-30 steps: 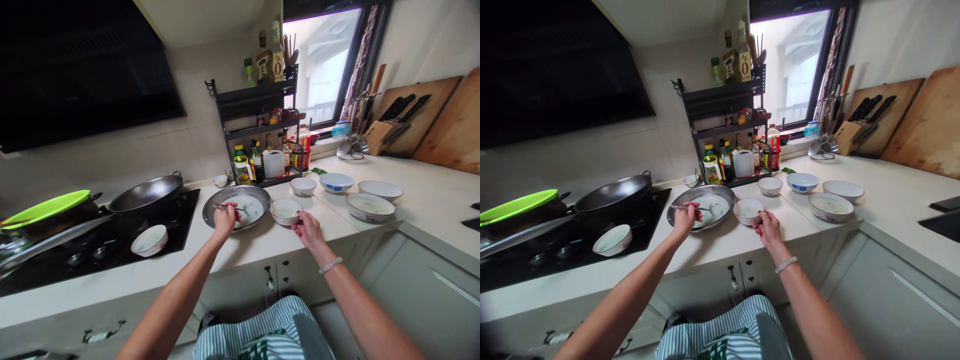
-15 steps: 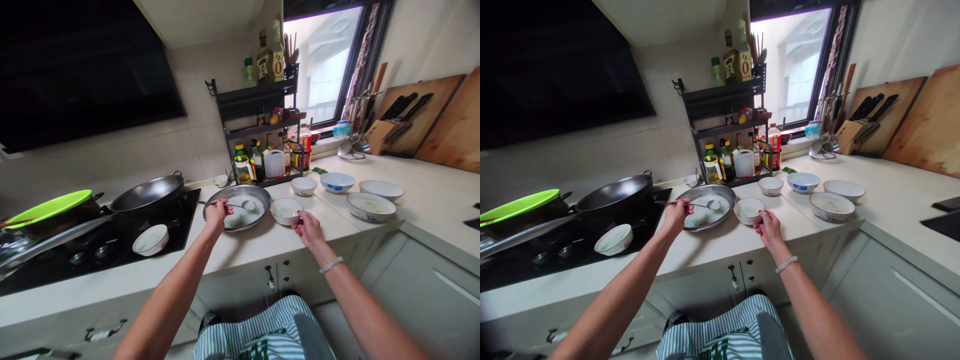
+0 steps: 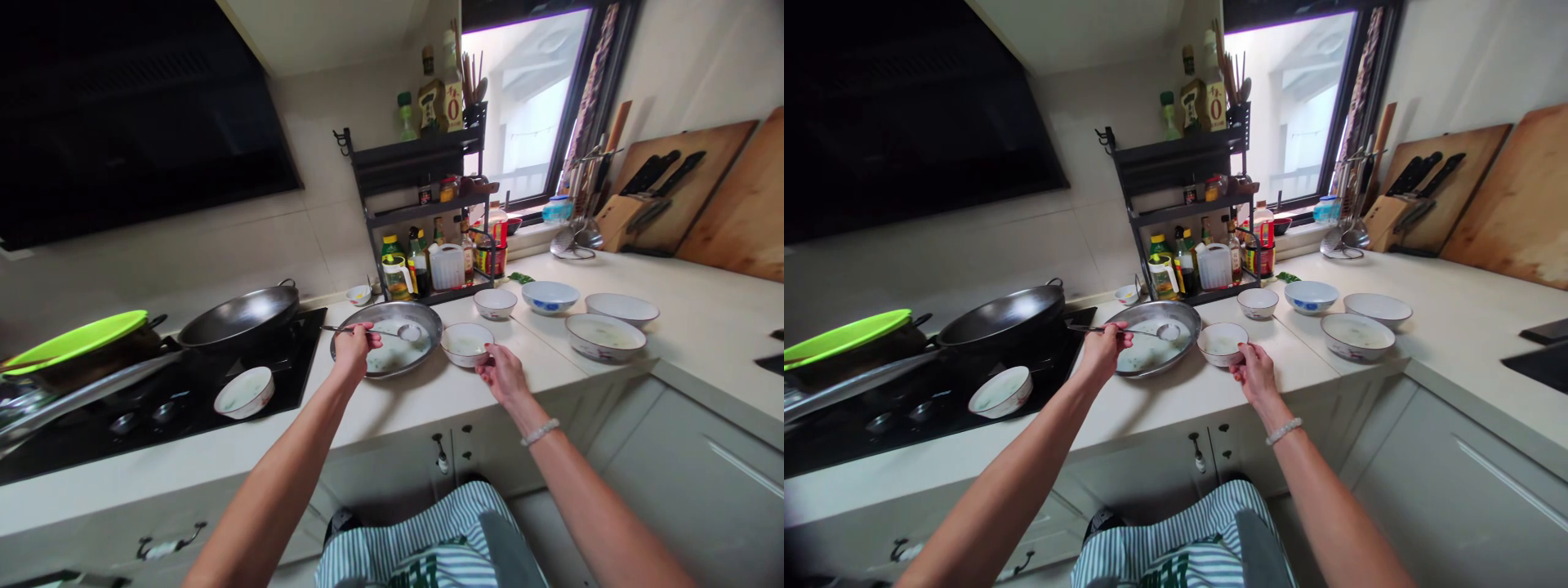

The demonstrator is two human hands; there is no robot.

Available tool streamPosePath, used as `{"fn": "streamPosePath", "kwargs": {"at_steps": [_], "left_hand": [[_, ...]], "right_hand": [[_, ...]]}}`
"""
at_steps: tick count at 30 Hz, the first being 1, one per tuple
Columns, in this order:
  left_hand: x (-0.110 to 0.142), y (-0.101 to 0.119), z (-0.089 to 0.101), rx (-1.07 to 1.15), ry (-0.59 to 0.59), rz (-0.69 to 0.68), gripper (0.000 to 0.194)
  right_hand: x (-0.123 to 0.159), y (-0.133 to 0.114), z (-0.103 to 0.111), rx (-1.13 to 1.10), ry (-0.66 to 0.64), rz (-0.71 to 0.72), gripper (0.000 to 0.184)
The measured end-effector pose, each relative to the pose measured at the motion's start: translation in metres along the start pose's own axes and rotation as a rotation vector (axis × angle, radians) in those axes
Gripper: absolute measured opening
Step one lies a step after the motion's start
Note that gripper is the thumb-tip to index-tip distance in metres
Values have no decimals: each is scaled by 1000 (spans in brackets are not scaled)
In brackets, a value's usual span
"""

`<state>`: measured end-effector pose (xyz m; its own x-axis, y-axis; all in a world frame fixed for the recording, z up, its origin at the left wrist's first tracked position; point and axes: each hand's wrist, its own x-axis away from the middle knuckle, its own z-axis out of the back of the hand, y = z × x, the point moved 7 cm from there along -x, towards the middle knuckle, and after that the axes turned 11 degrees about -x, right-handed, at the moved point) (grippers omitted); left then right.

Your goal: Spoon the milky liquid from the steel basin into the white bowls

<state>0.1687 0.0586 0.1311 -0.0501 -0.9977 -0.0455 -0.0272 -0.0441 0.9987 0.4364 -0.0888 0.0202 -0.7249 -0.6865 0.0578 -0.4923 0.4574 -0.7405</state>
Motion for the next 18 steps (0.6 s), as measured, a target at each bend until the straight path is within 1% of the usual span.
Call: {"fn": "streamPosePath", "kwargs": {"at_steps": [11, 18], "left_hand": [[3, 1, -1, 1, -7, -1, 14], [3, 2, -1, -3, -14, -8, 12]], "right_hand": [[-2, 1, 1, 2, -12, 4, 37], [-1, 1, 1, 4, -9, 3, 36]]}}
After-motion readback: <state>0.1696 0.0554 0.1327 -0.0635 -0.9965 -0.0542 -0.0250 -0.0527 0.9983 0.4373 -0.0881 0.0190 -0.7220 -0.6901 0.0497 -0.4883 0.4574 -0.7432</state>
